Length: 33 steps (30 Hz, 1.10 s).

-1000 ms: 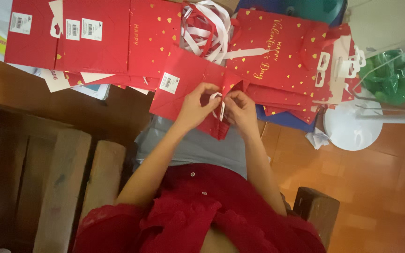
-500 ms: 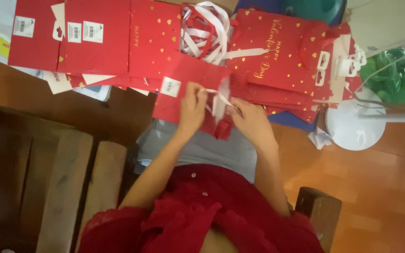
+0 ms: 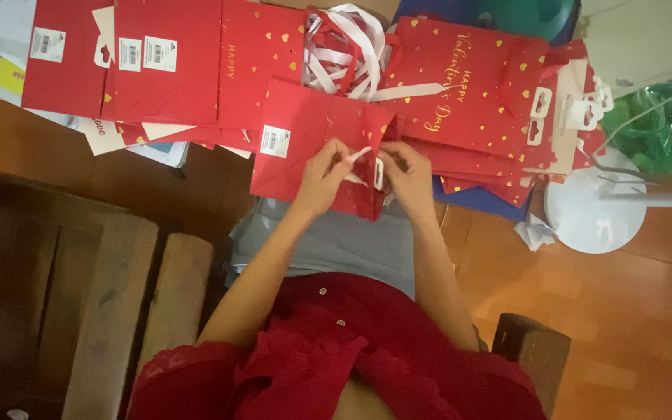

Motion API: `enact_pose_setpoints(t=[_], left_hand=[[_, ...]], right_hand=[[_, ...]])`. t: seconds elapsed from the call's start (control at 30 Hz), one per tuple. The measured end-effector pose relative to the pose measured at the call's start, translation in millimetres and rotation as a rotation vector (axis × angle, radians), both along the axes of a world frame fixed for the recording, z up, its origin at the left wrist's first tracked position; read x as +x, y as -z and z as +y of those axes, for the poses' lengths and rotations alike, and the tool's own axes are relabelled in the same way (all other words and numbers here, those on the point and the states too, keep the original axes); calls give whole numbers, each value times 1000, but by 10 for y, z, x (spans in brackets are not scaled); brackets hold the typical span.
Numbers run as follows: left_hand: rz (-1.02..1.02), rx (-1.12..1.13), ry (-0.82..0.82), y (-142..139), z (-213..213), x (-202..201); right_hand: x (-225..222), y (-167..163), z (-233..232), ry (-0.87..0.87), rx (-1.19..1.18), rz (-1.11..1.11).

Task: The person assembles red Valentine's Day gift bags by threading white ribbons through the handle slots and tying them. The person works at a table with stacks of flat bags and loose ribbons, handling one bag at a time and placing the finished bag aside.

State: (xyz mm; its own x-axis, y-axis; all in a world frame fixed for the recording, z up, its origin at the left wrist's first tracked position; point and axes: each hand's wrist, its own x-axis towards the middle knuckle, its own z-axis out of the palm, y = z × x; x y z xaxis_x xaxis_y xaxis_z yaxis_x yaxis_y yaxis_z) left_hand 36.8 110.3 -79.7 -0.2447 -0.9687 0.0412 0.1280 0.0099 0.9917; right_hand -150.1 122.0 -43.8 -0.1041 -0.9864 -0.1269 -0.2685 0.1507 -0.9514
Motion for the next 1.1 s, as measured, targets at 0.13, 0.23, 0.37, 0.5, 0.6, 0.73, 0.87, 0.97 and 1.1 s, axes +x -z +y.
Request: enact_pose_setpoints(t=[0.13, 0.23, 0.37, 0.5, 0.6, 0.73, 0.87, 0.97, 1.1], left_hand=[[-51, -39, -66, -137, 11, -123], [-260, -55, -67, -162, 22, -174], [-379, 60, -108, -79, 48, -215], [113, 92, -145, -62, 46, -190], [27, 113, -152, -121, 33, -244], [-267, -181, -174, -143, 12, -278], [-263, -184, -149, -53, -43, -326], [-257, 20, -185, -32, -67, -316], [-167, 184, -187, -121, -74, -284]], right_hand=[[22, 140, 35, 51, -56, -217], [24, 137, 40, 58, 0, -244], [6, 87, 62, 99, 84, -182], [8, 53, 60, 114, 67, -332], [-2, 71, 66, 114, 42, -310], [-39, 112, 76, 111, 58, -276], [-32, 117, 64, 75, -2, -290], [-18, 88, 79, 92, 42, -291], [2, 35, 73, 104, 89, -305]])
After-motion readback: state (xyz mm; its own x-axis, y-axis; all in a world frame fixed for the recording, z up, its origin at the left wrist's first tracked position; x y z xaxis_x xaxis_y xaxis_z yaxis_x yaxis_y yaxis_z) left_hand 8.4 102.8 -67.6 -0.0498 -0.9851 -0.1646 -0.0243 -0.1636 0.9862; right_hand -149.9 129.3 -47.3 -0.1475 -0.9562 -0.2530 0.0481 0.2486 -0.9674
